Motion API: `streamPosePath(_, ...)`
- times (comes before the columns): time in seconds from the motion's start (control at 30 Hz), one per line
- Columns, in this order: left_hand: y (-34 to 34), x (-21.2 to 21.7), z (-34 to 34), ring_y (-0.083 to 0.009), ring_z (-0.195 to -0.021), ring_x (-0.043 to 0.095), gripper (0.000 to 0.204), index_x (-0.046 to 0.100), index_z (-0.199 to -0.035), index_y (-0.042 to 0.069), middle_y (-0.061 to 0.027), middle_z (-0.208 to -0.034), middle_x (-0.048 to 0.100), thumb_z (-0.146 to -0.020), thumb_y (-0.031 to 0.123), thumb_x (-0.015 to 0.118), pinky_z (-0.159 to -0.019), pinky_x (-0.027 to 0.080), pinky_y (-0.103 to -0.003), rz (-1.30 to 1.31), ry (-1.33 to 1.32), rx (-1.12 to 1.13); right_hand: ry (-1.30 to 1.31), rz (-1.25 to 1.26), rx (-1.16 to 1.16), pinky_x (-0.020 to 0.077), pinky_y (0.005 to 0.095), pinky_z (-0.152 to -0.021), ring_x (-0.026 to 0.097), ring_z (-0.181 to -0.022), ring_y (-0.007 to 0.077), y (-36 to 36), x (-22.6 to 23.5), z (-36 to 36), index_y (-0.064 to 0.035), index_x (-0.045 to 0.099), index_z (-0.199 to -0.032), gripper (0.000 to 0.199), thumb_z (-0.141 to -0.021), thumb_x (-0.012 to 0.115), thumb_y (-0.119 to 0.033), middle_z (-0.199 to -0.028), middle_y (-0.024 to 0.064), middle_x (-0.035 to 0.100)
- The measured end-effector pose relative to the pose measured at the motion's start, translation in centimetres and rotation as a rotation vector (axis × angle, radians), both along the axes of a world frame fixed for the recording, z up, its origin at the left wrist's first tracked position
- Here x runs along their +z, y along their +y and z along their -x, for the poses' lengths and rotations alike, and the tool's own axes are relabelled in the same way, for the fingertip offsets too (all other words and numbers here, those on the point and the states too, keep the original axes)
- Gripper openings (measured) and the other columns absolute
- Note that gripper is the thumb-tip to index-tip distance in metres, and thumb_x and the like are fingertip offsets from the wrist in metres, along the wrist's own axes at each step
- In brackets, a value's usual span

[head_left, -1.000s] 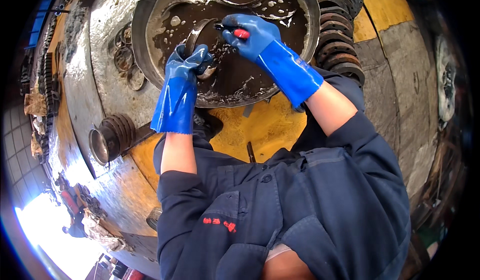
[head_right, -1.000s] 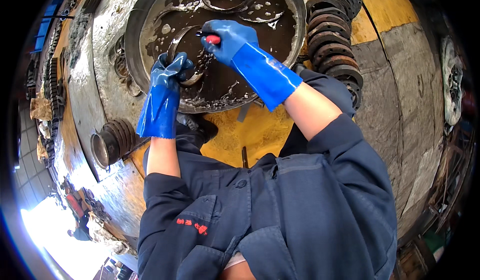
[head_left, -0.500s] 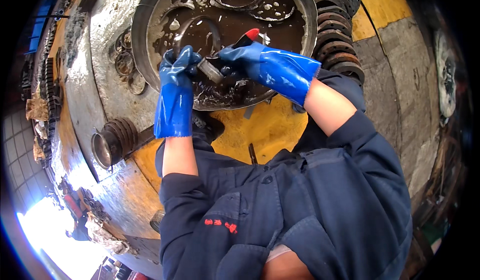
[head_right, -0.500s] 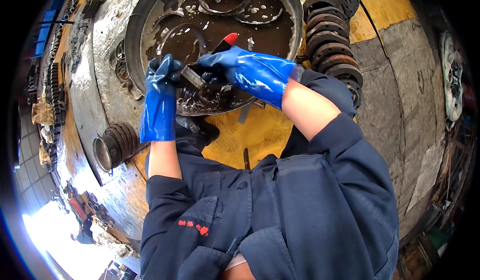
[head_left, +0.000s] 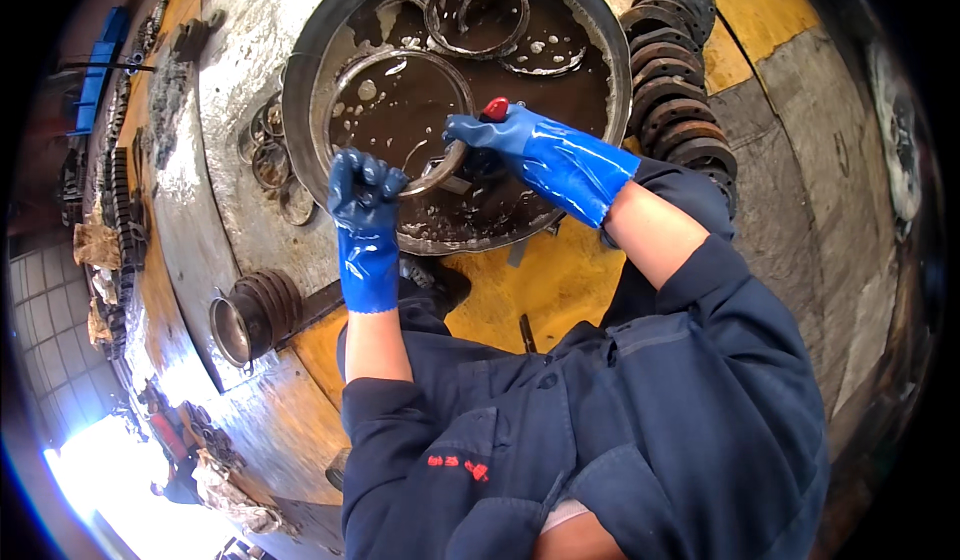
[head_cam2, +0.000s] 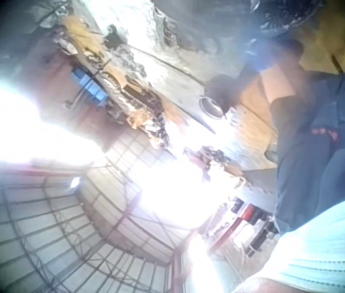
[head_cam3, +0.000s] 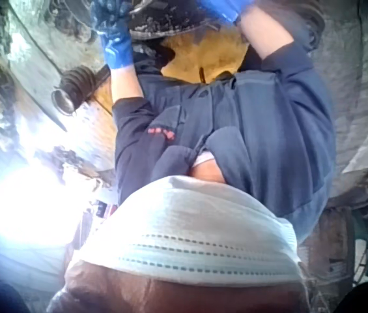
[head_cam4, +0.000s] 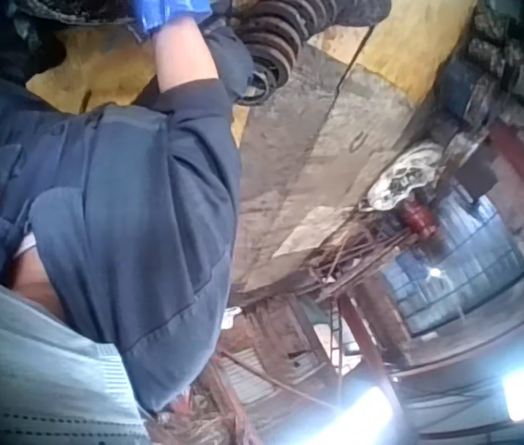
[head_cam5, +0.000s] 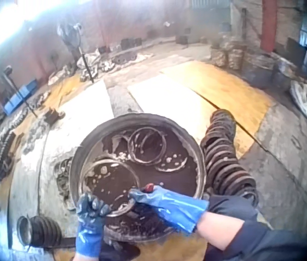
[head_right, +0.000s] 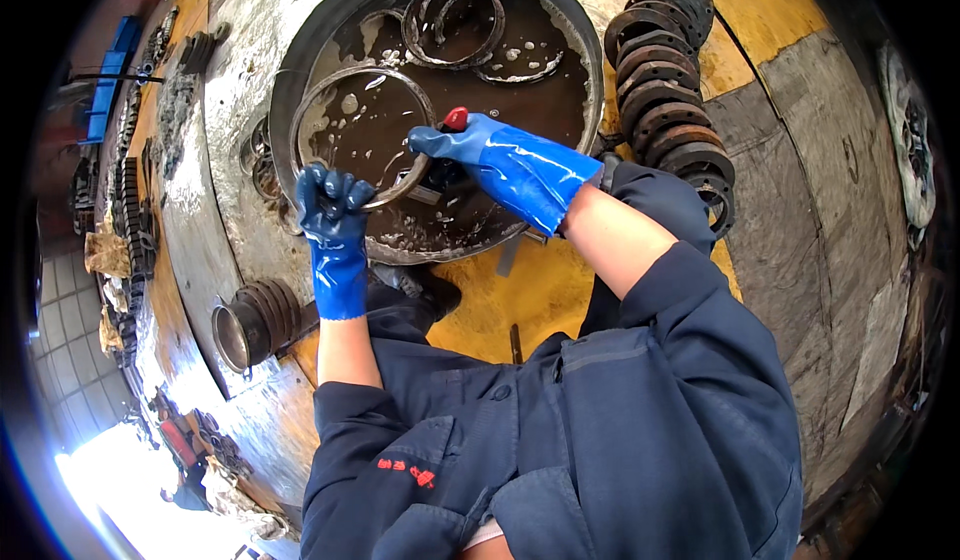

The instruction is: The person scrubs multiple metal rings with a wire brush over a basin of dark liquid. They repeatedly dip the rings into the liquid and scrub them, then place the cleaned rings on a nearby metal surface.

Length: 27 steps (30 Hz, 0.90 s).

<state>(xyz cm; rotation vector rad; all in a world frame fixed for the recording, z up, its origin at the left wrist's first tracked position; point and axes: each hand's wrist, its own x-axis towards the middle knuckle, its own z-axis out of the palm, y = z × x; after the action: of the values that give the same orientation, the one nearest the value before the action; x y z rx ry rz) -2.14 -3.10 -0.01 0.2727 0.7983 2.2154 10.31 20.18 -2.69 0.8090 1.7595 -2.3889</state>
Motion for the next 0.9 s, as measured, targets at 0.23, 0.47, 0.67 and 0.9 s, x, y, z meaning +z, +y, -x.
streamPosePath(0.23, 0.1, -0.2, 1.2, -0.0172, -0.089, 0.073, 0.031, 0.071, -0.117, 0.0, -0.0088, -0.1, 0.078, -0.091, 0.011, 0.085, -0.078, 0.06, -0.03, 0.795, 0.678, 0.213, 0.046, -0.451, 0.026, 0.0579, 0.0342, -0.078, 0.071, -0.082, 0.0149, 1.7, 4.5, -1.5, -0.0061, 0.081, -0.104, 0.031, -0.098, 0.077, -0.036, -0.088, 0.0065, 0.077)
streamPosePath(0.47, 1.5, 2.7, -0.6, -0.0143, -0.091, 0.072, 0.036, 0.076, -0.116, 0.004, -0.0062, -0.1, 0.077, -0.082, 0.011, 0.086, -0.084, 0.058, -0.031, 0.98, 0.856, -0.091, 0.457, -1.275, 0.042, 0.0616, 0.0416, -0.088, 0.074, -0.102, 0.0366, 0.2, 2.4, -2.0, -0.0155, 0.076, -0.118, 0.038, -0.083, 0.086, -0.023, -0.113, 0.0127, 0.077)
streamPosePath(0.67, 3.0, 3.4, -2.9, -0.0193, -0.088, 0.074, 0.033, 0.079, -0.111, 0.007, -0.0096, -0.095, 0.078, -0.083, 0.021, 0.088, -0.083, 0.058, -0.033, 1.181, 0.924, -0.133, 0.054, -1.085, 0.385, 0.0595, 0.043, -0.093, 0.073, -0.108, 0.0333, 2.1, 2.0, -1.6, -0.0192, 0.078, -0.113, 0.035, -0.083, 0.086, -0.035, -0.113, 0.0093, 0.078)
streamPosePath(0.9, 1.7, 1.5, -1.7, -0.0194, -0.086, 0.073, 0.031, 0.079, -0.109, 0.008, -0.0106, -0.098, 0.077, -0.083, 0.021, 0.089, -0.081, 0.058, -0.035, 1.285, 1.079, -0.042, -0.212, -0.751, -0.078, 0.0591, 0.0372, -0.091, 0.076, -0.091, 0.0249, 6.5, 5.1, -1.9, -0.0095, 0.079, -0.104, 0.042, -0.087, 0.079, -0.048, -0.095, 0.0129, 0.079)
